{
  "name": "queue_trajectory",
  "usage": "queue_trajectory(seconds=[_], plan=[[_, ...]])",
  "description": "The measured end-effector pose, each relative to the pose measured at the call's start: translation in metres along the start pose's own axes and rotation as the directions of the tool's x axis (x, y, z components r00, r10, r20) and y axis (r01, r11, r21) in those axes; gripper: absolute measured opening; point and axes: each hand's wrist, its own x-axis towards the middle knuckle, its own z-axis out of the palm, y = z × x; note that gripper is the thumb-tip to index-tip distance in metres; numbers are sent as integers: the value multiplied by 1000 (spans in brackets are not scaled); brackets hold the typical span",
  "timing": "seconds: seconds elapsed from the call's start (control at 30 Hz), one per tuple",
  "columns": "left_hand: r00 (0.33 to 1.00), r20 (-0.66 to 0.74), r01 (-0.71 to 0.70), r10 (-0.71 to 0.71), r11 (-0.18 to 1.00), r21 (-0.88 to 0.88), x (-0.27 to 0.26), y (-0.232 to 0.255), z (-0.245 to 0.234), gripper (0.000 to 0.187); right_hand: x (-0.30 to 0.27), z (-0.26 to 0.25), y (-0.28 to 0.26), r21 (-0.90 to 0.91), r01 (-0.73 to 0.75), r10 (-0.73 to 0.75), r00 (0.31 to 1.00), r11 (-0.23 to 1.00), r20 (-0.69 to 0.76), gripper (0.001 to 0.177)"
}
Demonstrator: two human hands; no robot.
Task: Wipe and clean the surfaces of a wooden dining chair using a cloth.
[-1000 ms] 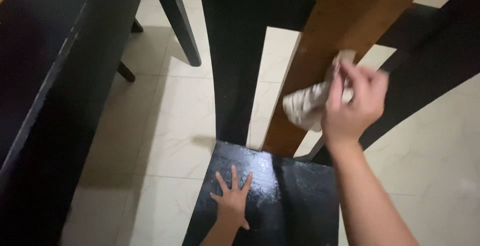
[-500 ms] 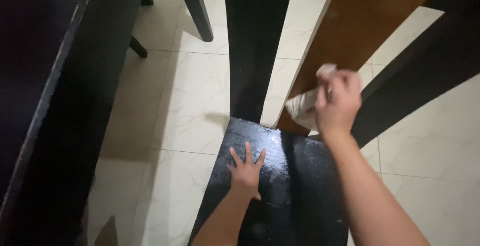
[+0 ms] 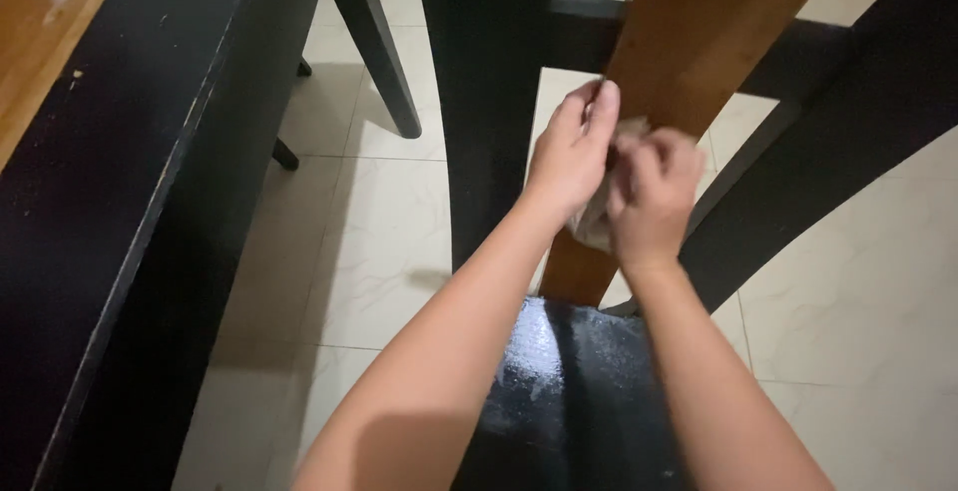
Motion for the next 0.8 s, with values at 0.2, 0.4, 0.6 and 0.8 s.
queue_trajectory(seconds=[0.2, 0.4, 0.6, 0.8], plan=[[994, 106, 7, -2, 999, -46, 6, -30, 22, 65, 0, -19, 4, 24, -52, 49, 993, 998, 111, 28], [982, 178, 71, -62, 996, -46, 19, -20, 11, 57, 85, -44, -13, 240, -254, 270, 962, 937, -34, 17], [973, 226, 37, -40, 999, 15, 24, -31, 7, 52, 47, -19, -8, -58, 190, -197, 971, 980, -138, 42], [982, 187, 29, -36, 999, 38, 21, -32, 5, 50, 23, -19, 6, 8, 28, -28, 993, 1000, 118, 50]])
